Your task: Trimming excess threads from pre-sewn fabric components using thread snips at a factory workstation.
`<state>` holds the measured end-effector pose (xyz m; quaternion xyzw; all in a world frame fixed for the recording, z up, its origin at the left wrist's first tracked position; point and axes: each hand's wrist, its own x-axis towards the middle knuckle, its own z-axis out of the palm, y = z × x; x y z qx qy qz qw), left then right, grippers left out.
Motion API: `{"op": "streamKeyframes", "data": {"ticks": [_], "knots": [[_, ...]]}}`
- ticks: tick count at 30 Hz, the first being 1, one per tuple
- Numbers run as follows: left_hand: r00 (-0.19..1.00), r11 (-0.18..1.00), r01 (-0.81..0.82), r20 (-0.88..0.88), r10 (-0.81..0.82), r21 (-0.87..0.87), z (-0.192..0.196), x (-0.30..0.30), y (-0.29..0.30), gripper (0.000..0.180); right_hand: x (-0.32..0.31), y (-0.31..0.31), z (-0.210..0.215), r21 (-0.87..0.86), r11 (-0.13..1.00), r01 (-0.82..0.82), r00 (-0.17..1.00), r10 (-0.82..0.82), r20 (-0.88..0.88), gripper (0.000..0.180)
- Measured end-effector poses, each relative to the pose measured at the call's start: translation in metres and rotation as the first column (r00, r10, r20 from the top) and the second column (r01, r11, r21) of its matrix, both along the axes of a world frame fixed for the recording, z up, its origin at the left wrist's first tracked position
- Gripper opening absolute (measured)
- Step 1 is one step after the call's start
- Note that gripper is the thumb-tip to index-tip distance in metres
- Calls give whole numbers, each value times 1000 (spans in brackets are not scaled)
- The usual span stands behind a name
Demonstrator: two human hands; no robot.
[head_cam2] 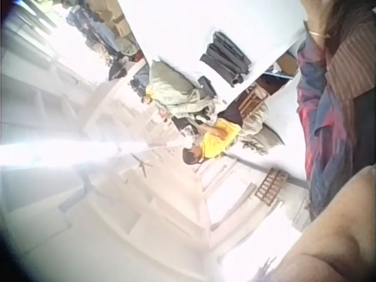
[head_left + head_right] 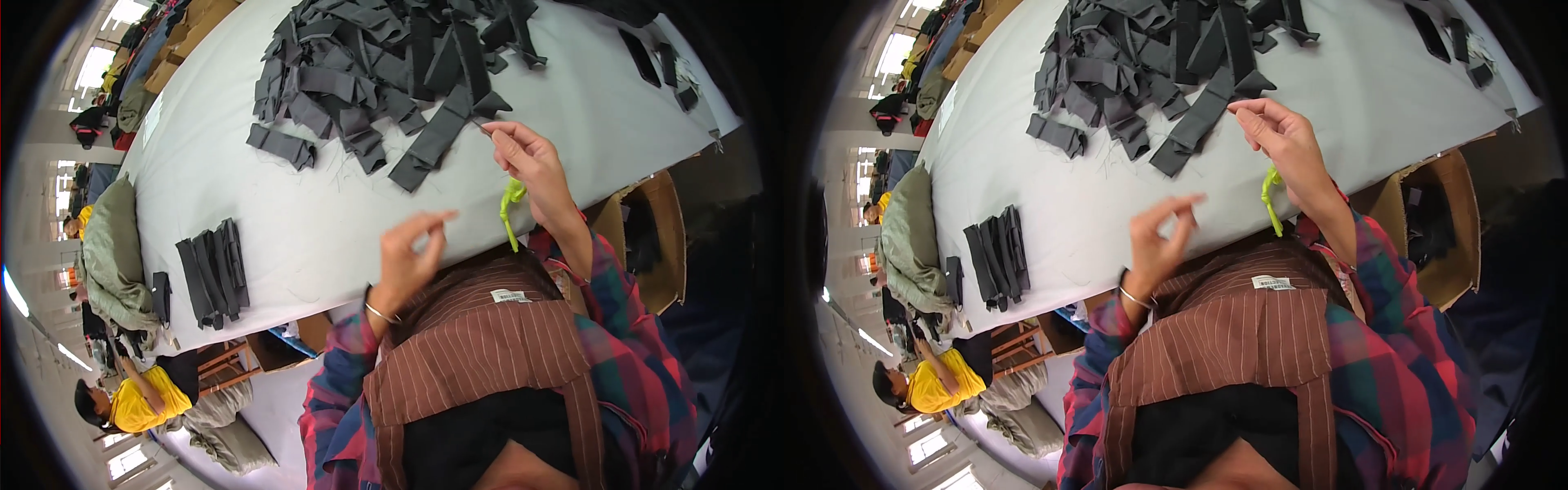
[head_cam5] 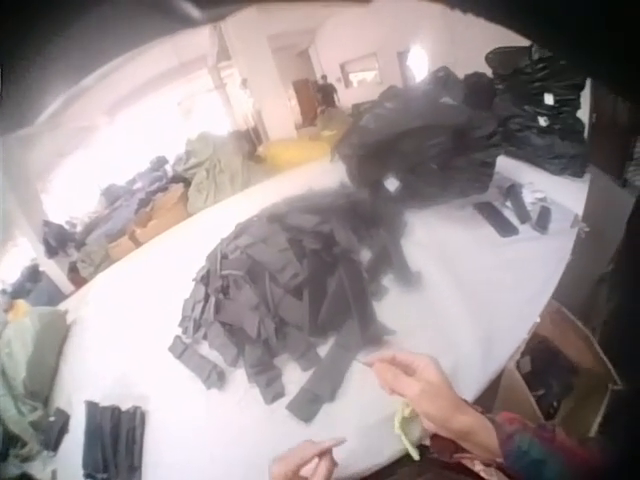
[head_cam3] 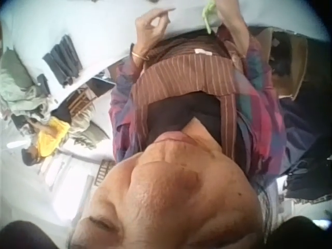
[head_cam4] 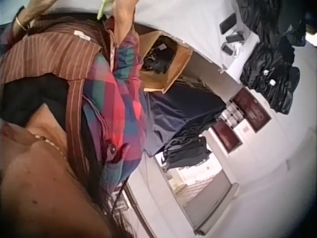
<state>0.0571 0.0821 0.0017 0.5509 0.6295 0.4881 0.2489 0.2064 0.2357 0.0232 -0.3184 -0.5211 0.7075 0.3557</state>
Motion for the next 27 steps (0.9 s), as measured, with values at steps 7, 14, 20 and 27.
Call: {"op": "streamKeyframes", "data": {"ticks": [7,14,20,27], "knots": [[715,981,-126,-671,193,148,-42,-20,103,44,9,-23,3,44,999,2,1000,-3,30,25],[833,998,-47,-553,23,-29,-32,-31,97,45,24,-20,-6,67,997,33,997,-37,69,22],[689,897,242,716,109,-370,-20,-37,38,52,17,-16,-9,88,996,15,995,-23,98,21],[483,913,337,874,42,-230,-15,-4,-6,56,9,-16,-35,378,921,-91,904,-83,419,19]]}}
